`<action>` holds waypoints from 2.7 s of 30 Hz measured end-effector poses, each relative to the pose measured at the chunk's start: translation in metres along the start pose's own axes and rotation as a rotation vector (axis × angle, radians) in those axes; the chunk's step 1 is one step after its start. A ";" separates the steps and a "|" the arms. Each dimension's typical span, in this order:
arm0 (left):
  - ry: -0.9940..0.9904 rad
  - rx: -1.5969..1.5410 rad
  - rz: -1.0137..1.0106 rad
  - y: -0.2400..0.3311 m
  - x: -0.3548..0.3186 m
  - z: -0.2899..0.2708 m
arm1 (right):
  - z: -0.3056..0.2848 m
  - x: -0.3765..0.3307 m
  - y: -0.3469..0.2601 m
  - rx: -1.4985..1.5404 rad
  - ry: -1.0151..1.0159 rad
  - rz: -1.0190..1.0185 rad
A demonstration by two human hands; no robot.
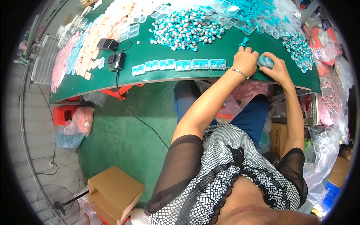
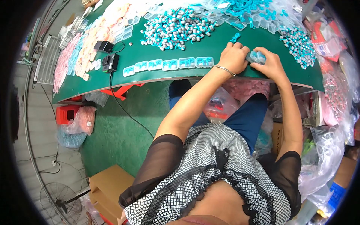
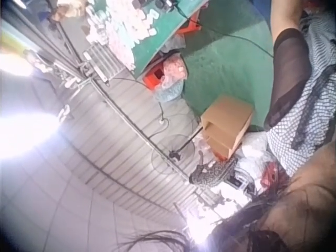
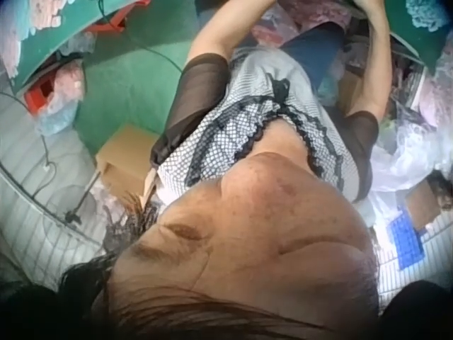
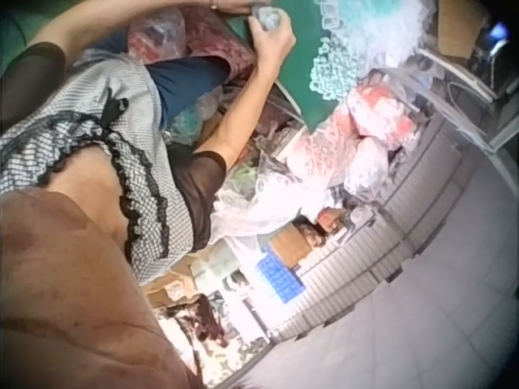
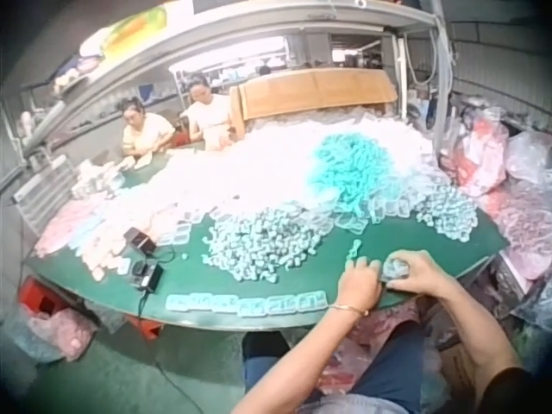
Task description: Sorting and placing small components into plastic containers.
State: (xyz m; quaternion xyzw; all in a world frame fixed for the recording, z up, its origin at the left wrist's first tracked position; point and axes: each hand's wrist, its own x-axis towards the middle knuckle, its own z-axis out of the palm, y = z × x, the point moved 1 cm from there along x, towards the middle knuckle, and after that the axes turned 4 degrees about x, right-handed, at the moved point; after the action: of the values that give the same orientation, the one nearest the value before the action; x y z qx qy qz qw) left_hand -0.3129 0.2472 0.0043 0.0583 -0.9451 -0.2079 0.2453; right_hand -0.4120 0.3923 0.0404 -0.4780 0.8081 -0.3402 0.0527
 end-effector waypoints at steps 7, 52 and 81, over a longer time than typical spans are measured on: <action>0.215 -0.089 0.034 -0.007 -0.027 -0.036 | 0.010 -0.012 -0.017 0.167 0.064 0.043; -0.713 0.080 -0.424 -0.187 -0.252 0.168 | 0.406 -0.118 0.109 1.100 -0.265 1.231; 0.007 0.308 -0.200 -0.209 -0.199 -0.231 | 0.154 0.041 -0.140 -0.033 -0.062 -0.517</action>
State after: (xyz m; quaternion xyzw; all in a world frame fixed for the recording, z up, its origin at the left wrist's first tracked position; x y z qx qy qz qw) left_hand -0.0242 0.0161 0.0122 0.1896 -0.9543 -0.0840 0.2150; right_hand -0.2674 0.2387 0.0165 -0.6797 0.6623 -0.3145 -0.0192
